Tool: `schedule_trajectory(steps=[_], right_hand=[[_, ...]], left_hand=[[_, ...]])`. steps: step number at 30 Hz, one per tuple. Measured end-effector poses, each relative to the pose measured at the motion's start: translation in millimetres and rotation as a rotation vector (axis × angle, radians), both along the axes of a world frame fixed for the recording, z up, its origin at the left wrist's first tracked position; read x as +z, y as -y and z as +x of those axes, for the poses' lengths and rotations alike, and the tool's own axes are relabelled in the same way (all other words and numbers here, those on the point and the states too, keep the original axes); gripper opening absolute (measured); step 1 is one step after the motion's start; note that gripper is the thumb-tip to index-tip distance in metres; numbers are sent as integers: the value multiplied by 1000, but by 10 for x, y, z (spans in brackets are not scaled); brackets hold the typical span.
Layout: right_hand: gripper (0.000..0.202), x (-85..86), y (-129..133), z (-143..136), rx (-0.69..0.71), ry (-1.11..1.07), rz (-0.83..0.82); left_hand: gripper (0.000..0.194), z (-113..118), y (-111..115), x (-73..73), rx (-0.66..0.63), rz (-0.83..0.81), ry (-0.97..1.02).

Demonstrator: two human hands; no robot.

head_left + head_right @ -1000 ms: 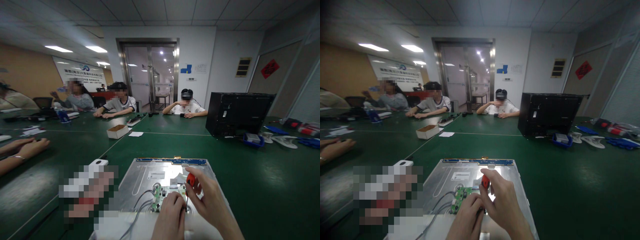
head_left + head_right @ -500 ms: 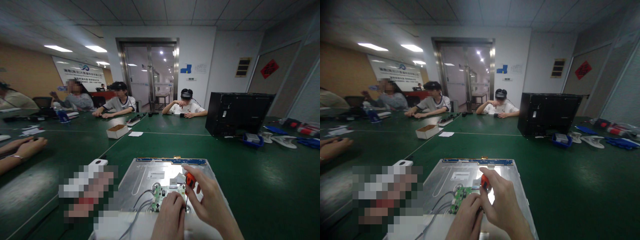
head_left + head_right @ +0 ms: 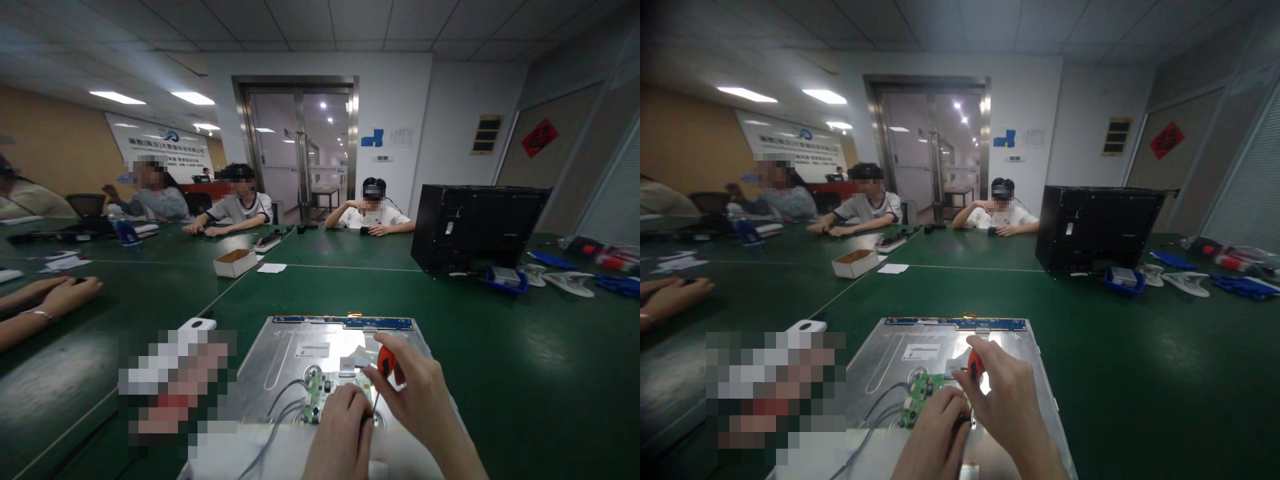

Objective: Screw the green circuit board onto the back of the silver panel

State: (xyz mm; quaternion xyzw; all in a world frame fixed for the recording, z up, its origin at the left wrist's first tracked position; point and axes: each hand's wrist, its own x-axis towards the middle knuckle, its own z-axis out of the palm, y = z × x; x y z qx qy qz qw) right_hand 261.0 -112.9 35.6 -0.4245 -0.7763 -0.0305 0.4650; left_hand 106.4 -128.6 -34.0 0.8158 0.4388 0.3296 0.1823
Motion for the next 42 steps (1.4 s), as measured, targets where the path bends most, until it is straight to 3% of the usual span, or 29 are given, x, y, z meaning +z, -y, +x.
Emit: schedule_trajectory(steps=[9, 22, 36, 42], right_hand=[[47, 41, 64, 3, 66, -54, -112], [23, 15, 7, 5, 12, -18, -56], [44, 67, 55, -13, 73, -116, -167], [42, 47, 42, -17, 71, -111, -140]], left_hand=[[18, -4, 17, 21, -29, -20, -16], [18, 6, 18, 14, -2, -8, -37], [17, -1, 3, 25, -18, -6, -49], [16, 1, -2, 15, -21, -1, -54]])
